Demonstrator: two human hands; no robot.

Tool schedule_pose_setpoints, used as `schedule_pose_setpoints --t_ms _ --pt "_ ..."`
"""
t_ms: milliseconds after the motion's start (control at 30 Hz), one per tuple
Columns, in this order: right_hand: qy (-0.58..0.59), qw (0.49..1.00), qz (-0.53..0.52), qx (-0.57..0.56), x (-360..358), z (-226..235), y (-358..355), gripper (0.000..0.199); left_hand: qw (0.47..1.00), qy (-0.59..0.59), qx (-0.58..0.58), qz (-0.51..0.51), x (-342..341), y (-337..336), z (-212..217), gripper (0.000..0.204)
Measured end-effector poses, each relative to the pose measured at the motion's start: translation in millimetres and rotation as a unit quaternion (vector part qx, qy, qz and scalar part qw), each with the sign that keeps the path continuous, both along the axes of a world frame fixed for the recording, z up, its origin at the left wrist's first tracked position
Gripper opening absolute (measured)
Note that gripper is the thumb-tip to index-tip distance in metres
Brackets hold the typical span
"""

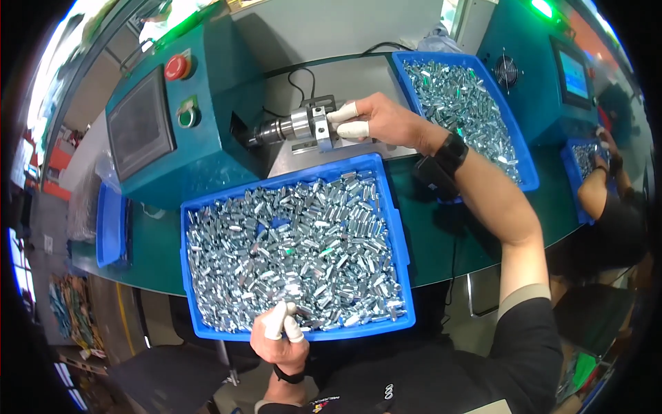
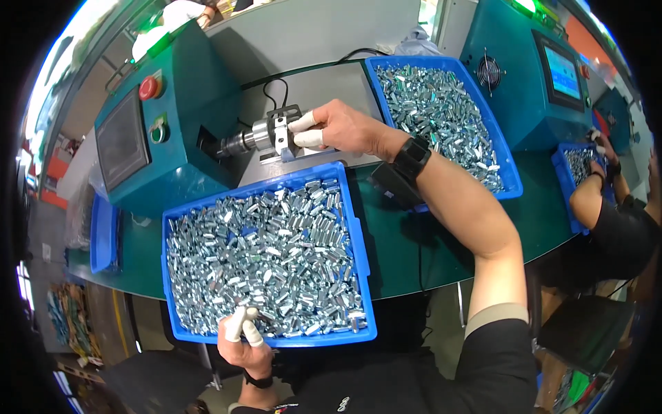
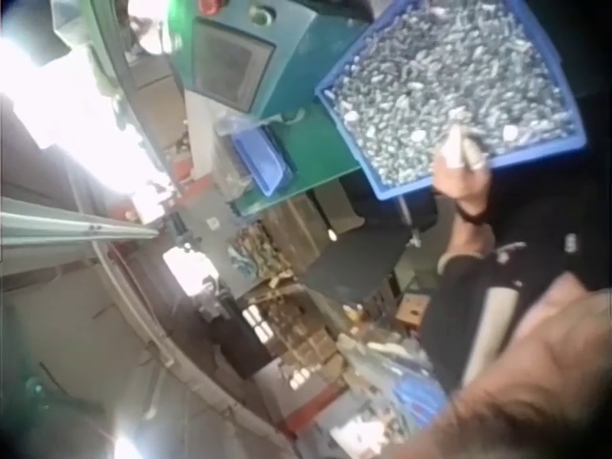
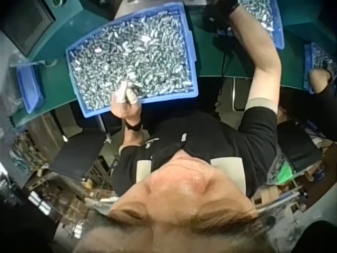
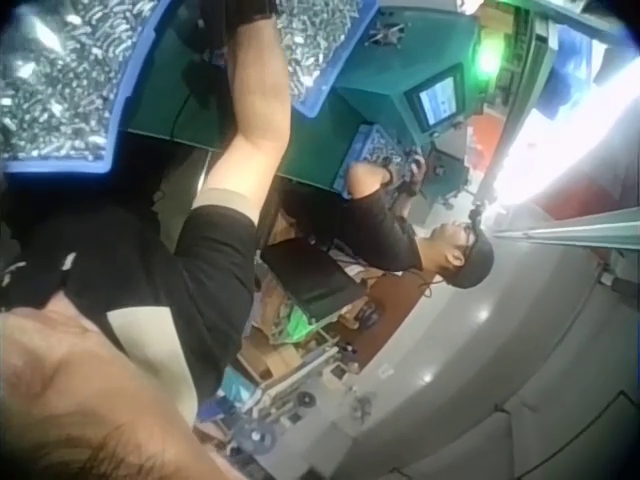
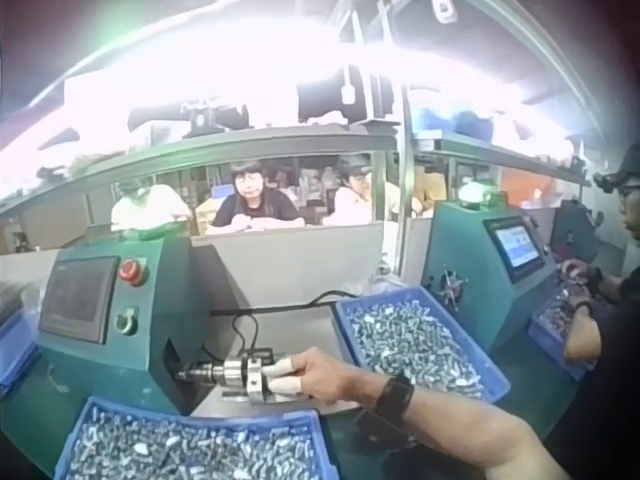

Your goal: The person picks up a metal part from a blue bin, places it into a machine fixture, and then removes it and places it into a separate blue bin, repeating this process.

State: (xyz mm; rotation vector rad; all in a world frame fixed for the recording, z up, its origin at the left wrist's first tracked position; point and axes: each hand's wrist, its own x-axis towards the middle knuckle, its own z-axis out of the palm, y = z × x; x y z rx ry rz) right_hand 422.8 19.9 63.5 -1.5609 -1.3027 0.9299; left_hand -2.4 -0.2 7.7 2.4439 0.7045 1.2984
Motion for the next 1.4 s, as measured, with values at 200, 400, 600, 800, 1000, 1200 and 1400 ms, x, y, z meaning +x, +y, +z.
schedule_pose_setpoints --t_ms 200,400,600,800,1000,1200,1400 --pt "0.002 0.998 0.000 0.060 1.3 -10.7 1.9 0.043 1.000 -0.011 -0.001 0.003 1.4 -2.9 -5.4 0.020" --pt "0.010 1.000 0.002 0.026 1.1 -9.9 3.5 0.045 1.000 0.000 -0.016 0.004 -1.8 -3.3 -4.1 0.020" --pt "-0.011 0.999 0.008 0.029 -0.5 -10.0 6.0 0.044 1.000 -0.001 -0.019 0.011 -5.7 -2.6 -6.5 0.019" --pt "0.022 0.999 0.011 0.033 3.6 -12.5 5.8 0.044 1.000 -0.006 -0.020 0.010 -6.4 -2.9 -8.8 0.019" --pt "-0.013 1.000 0.004 0.022 -0.2 4.9 -3.6 0.041 1.000 -0.010 -0.020 0.014 -4.5 -5.3 -7.6 0.018" --pt "0.046 0.994 -0.090 -0.032 15.7 7.7 -10.1 0.039 1.000 -0.026 -0.009 0.011 -2.7 -5.4 -7.1 0.018" --pt "-0.112 0.970 -0.210 -0.044 -18.5 23.5 9.9 0.042 1.000 -0.029 0.004 0.010 -4.2 -4.6 -9.8 0.019"
